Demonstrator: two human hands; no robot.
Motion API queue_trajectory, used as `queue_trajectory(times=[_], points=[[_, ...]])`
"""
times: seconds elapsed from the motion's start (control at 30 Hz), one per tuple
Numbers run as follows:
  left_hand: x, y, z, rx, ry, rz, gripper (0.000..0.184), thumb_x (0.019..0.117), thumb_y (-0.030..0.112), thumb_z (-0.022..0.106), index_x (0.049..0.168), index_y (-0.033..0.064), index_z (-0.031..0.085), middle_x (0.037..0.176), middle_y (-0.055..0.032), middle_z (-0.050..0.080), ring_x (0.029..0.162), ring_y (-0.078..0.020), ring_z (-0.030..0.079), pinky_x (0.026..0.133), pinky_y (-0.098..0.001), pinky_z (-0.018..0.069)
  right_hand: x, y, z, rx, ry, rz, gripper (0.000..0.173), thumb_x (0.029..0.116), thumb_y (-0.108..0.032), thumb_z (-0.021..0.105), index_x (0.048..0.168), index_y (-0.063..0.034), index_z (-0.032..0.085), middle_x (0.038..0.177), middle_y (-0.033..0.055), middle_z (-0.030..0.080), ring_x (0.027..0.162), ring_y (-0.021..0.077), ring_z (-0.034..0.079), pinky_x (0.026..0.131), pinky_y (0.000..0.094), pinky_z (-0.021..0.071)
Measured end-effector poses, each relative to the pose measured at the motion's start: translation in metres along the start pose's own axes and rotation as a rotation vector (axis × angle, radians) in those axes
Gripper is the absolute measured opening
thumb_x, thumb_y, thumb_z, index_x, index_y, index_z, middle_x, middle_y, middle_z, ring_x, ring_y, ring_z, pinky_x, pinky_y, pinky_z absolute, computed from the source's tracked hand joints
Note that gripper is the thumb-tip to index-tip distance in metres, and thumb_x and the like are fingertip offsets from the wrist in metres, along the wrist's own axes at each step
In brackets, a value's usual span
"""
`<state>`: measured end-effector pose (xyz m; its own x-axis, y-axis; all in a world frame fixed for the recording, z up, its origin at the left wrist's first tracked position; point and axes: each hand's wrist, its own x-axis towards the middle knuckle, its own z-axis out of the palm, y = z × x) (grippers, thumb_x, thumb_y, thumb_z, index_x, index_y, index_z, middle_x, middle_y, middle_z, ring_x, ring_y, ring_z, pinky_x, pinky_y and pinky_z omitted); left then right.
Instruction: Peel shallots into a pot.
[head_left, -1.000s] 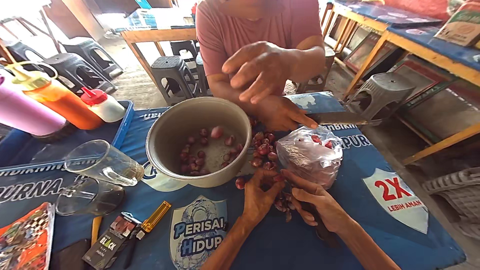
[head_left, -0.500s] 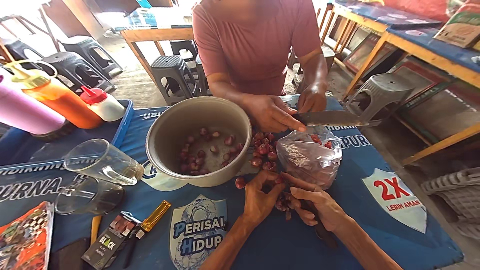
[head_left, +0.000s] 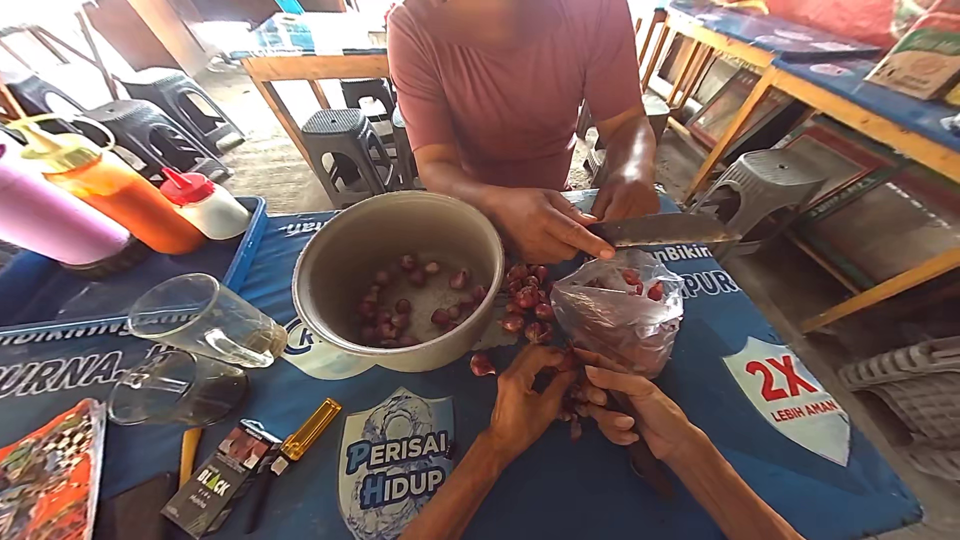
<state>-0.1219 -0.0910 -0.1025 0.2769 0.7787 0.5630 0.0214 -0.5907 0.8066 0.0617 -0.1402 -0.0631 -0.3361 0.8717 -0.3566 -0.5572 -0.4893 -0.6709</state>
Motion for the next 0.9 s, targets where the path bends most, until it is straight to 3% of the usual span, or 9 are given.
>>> queue_trajectory(times=[0.1,0.2,0.47,0.7,0.8,0.9], points=[[0.003,0.002,-0.002,-0.113,-0.011,-0.148,0.021,0.091,0.008,0.072,0.107,-0.0063,0.068,0.1,-0.0094,0.074,0.088,-0.0081,0.072,0.082,-0.024,0.06,0.001,0.001,-0.002,0.036,-0.046,-0.017,0.033,0.1015,-0.017,0.051,0.135,-0.0157,0.054,0.071,-0.0022,0.057,0.044,0.0028,0.052,0.037,0.0156,0.044],[0.006,0.005,-0.004,-0.145,-0.031,-0.226,0.023,0.0971,0.012,0.065,0.112,-0.0063,0.066,0.097,-0.0072,0.073,0.085,-0.0059,0.07,0.08,-0.023,0.0592,0.001,0.002,-0.001,0.027,-0.046,-0.039,0.032,0.1014,-0.017,0.05,0.134,-0.0157,0.054,0.07,-0.0031,0.056,0.042,0.0022,0.05,0.036,0.0154,0.0433],[0.012,0.008,-0.009,-0.377,-0.028,-0.43,0.016,0.1008,0.006,0.055,0.108,-0.0033,0.066,0.09,0.0007,0.07,0.081,-0.0035,0.067,0.076,-0.0218,0.0573,0.001,0.002,-0.001,0.051,-0.119,-0.048,0.032,0.1019,-0.019,0.053,0.134,-0.0176,0.054,0.07,-0.0038,0.057,0.044,0.0021,0.052,0.037,0.0152,0.0444],[0.015,0.008,-0.01,-0.459,0.071,-0.542,0.016,0.1018,0.004,0.053,0.109,-0.0047,0.065,0.09,-0.0035,0.071,0.079,-0.0098,0.069,0.075,-0.0265,0.0592,-0.002,0.007,0.003,-0.071,-0.075,-0.168,0.035,0.0998,-0.017,0.057,0.134,-0.0127,0.056,0.071,-0.0002,0.06,0.044,0.0041,0.054,0.038,0.0172,0.0461],[0.018,0.009,-0.012,-0.52,0.064,-0.577,0.019,0.1033,0.004,0.051,0.116,-0.0063,0.061,0.092,-0.0059,0.072,0.078,-0.0118,0.07,0.074,-0.0277,0.06,-0.002,0.006,0.005,-0.119,-0.035,-0.189,0.034,0.0995,-0.016,0.057,0.133,-0.0111,0.058,0.07,0.0006,0.06,0.044,0.0047,0.054,0.037,0.0178,0.0458],[0.019,0.009,-0.013,-0.56,0.047,-0.606,0.018,0.1045,0.005,0.05,0.114,-0.0063,0.061,0.09,-0.0067,0.072,0.075,-0.0124,0.07,0.072,-0.0278,0.0602,-0.002,0.005,0.007,-0.198,0.016,-0.198,0.036,0.0999,-0.014,0.054,0.136,-0.0098,0.054,0.069,0.0007,0.058,0.043,0.0047,0.053,0.036,0.0177,0.0448]])
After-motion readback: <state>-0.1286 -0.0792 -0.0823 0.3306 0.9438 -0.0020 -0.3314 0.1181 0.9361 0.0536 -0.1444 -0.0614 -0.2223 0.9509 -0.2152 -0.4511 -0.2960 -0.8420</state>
